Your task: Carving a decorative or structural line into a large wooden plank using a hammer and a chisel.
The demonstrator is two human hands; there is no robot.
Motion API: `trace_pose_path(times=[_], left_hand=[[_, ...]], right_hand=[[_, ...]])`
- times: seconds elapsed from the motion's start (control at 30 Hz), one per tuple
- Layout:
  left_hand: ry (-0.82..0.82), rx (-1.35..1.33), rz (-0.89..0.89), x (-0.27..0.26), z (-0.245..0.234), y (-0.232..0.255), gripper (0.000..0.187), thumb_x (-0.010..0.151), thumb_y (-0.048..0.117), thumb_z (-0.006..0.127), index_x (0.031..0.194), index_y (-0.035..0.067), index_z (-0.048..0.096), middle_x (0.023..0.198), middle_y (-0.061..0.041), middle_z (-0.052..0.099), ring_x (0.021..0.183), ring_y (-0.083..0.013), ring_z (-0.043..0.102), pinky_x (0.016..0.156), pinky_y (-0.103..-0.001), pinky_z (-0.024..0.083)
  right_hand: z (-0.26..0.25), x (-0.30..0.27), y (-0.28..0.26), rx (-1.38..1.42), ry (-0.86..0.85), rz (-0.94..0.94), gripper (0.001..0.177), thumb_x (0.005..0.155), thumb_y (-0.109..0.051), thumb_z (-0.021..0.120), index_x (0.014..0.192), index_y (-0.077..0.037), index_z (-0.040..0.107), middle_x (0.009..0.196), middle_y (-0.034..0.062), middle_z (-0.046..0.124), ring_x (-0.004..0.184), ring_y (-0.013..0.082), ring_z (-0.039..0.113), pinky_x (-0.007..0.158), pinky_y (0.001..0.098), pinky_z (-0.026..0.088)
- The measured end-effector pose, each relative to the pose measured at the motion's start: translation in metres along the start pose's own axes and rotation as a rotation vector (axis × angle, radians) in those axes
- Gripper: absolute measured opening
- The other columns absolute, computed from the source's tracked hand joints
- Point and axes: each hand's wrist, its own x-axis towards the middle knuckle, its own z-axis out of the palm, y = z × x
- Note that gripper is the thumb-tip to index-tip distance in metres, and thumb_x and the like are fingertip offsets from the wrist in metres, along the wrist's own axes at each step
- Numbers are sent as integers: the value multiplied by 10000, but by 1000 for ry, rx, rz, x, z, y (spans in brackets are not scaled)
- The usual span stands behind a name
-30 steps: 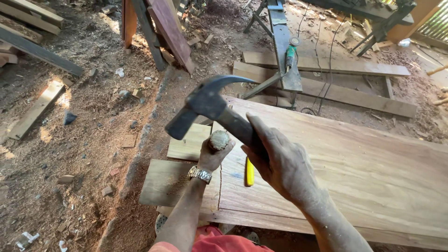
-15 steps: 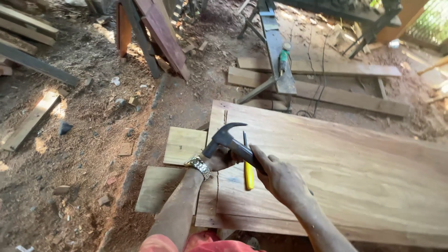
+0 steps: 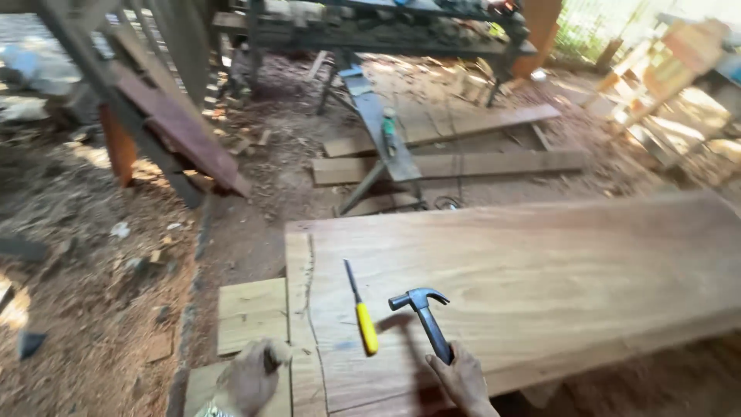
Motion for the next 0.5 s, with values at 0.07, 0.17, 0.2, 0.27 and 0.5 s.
trace_pose_path(times=[0.07,0.17,0.2,0.27,0.5], left_hand=[[99,257,305,-6,57,-47,531,862,224,594,1388,229,523,1230,-93,637,966,-276,694,773,-418,594],[245,378,626,-9,123,-92,547,945,97,489,1485,155,417,1428,-183,544,1225,-334,667,918,-381,600],[223,374,642,-13,133,-95,547,945,97,489,1485,155,417,1428,-183,544,1225,-334,667,918,-381,600],[287,472,741,-25,152,-103,458,984,131,455,1439,92,428,1398,-201,550,1208,-392,655,959,-417,577],[382,632,849,-13,178,-98,404,1026,188,424,1389,10,427,1380,-223,532,1220,-482,604,1037,-455,530]], right_hand=[[17,1,49,-29,10,123,464,801,-489,788,987,-81,672,789,196,721,814,384,719,752,517,555],[17,-12,72,-40,53,234,500,832,-500,754,1157,-131,663,916,204,726,942,418,697,842,536,555],[17,-18,73,-36,60,259,500,832,-500,754,1157,-131,663,916,204,726,942,418,697,842,536,555],[17,-29,75,-56,111,233,535,834,-475,734,1269,-177,648,1077,195,683,1049,404,666,895,506,558],[10,-35,72,-83,105,195,582,853,-437,729,1352,-185,569,1201,171,604,1156,373,611,953,472,541]])
